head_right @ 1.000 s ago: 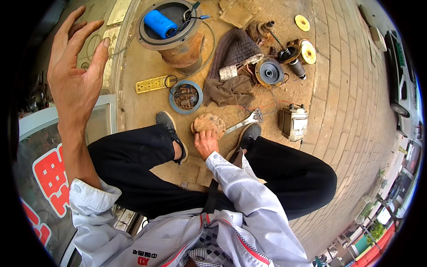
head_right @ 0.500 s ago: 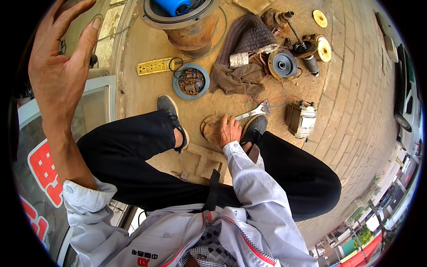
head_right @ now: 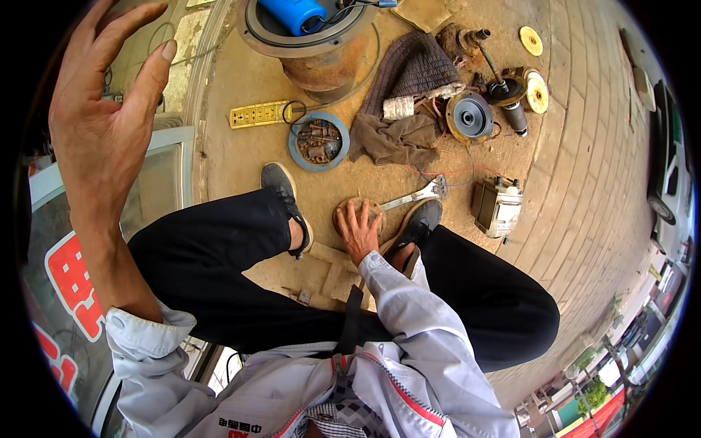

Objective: The person sits on the ground and works on a cylindrical mechanical part, using a blue tool to manipulate internal components. They repeatedly insert and remove small metal pieces, wipe the part with a cloth, and inspect the interior before placing a cover on top.

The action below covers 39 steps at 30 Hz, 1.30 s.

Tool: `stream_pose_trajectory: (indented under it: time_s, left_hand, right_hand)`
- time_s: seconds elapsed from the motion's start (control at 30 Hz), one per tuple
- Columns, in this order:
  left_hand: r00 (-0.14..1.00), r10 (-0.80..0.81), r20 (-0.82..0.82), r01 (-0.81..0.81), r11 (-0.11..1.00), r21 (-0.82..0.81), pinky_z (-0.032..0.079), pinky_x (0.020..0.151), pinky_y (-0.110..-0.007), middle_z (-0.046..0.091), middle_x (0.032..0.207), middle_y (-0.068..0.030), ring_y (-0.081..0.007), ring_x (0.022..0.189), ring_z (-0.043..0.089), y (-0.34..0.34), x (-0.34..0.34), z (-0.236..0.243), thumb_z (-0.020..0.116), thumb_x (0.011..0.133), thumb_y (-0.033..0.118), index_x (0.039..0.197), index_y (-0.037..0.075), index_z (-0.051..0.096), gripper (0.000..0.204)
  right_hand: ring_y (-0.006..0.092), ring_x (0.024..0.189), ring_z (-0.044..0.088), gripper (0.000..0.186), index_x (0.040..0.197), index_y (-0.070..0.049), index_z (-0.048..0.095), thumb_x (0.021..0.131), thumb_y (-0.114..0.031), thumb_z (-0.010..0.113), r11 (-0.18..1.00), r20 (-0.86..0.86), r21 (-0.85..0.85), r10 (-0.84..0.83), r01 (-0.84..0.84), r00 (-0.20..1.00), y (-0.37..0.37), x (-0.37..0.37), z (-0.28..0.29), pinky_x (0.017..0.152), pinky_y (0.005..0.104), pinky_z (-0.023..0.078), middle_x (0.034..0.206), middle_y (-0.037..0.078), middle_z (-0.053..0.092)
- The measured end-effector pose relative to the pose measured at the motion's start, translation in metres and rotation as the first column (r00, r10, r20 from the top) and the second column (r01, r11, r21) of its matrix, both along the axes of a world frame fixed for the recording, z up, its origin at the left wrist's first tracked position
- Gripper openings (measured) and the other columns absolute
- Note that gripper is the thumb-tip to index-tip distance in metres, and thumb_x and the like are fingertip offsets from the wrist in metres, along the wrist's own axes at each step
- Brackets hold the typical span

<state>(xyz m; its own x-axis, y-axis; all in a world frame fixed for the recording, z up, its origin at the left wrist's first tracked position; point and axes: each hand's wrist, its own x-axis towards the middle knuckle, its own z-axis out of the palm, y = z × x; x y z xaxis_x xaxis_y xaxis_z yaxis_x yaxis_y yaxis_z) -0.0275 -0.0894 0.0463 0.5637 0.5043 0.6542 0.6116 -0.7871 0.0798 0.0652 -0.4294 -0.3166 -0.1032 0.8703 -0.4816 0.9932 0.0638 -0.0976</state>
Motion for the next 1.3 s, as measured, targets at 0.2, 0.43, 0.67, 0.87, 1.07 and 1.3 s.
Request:
stream_pose_trajectory:
  time_s: [0.2,0.43,0.67,0.87,1.07,1.3]
  left_hand:
    - [1.000,-0.022,0.022,0.023,1.000,-0.021,0.052,0.096,-0.043,0.058,0.136,-0.0252,-0.0360,0.112,0.065,-0.001,0.005,-0.003,0.076,0.071,-0.001,0.105,-0.002,0.070,0.035]
    - [1.000,-0.016,0.013,0.017,0.992,-0.123,0.050,0.101,-0.047,0.056,0.139,-0.0256,-0.0357,0.120,0.062,-0.012,0.010,0.019,0.078,0.075,0.005,0.108,-0.001,0.069,0.035]
    - [0.998,0.002,-0.066,-0.013,0.985,-0.173,0.051,0.102,-0.046,0.054,0.146,-0.0183,-0.0383,0.123,0.059,0.003,0.000,0.015,0.076,0.083,0.009,0.108,0.001,0.072,0.027]
    - [0.989,-0.047,0.140,0.106,0.887,-0.449,0.049,0.106,-0.045,0.059,0.140,-0.0212,-0.0370,0.126,0.059,-0.014,0.019,0.034,0.078,0.085,0.014,0.117,0.000,0.072,0.036]
    - [0.687,-0.030,0.726,0.726,-0.015,-0.688,0.052,0.101,-0.039,0.067,0.127,-0.0142,-0.0216,0.116,0.065,-0.063,0.044,0.035,0.077,0.094,0.021,0.131,-0.002,0.063,0.046]
    - [0.640,-0.078,0.765,0.765,-0.037,-0.643,0.055,0.098,-0.035,0.071,0.118,-0.0130,-0.0196,0.108,0.069,-0.069,0.036,0.026,0.076,0.093,0.009,0.128,-0.004,0.063,0.040]
  right_hand:
    - [0.0524,0.143,0.032,0.076,0.160,-0.020,0.035,0.091,-0.026,0.066,1.000,0.025,-0.023,0.003,-0.002,1.000,0.002,0.002,-0.010,0.105,0.0730,0.035,0.160,0.018,0.032]
    - [0.0507,0.136,0.041,0.118,0.158,-0.012,0.034,0.058,-0.035,0.091,0.845,-0.136,-0.373,-0.459,0.384,0.878,0.094,0.036,0.081,0.105,0.0579,0.047,0.157,0.025,0.031]
    - [0.0306,0.133,0.055,0.121,0.159,0.005,0.026,0.063,-0.038,0.086,0.790,-0.849,-0.524,-0.512,0.319,-0.128,0.147,0.143,0.252,0.110,0.0405,0.045,0.148,0.024,0.051]
    - [0.0346,0.134,0.056,0.100,0.156,-0.002,0.038,0.078,-0.051,0.077,0.868,-0.555,-0.434,-0.044,0.243,-0.831,0.120,0.145,0.337,0.113,0.0488,0.047,0.151,0.020,0.051]
    - [0.0342,0.133,0.057,0.091,0.154,-0.003,0.041,0.082,-0.050,0.074,0.756,-0.390,-0.569,0.098,0.323,-0.916,0.138,0.148,0.296,0.111,0.0491,0.049,0.150,0.019,0.052]
    - [0.0339,0.131,0.059,0.082,0.151,-0.005,0.045,0.087,-0.050,0.070,0.714,-0.320,-0.639,0.090,0.285,-0.943,0.162,0.146,0.260,0.109,0.0496,0.051,0.148,0.018,0.054]
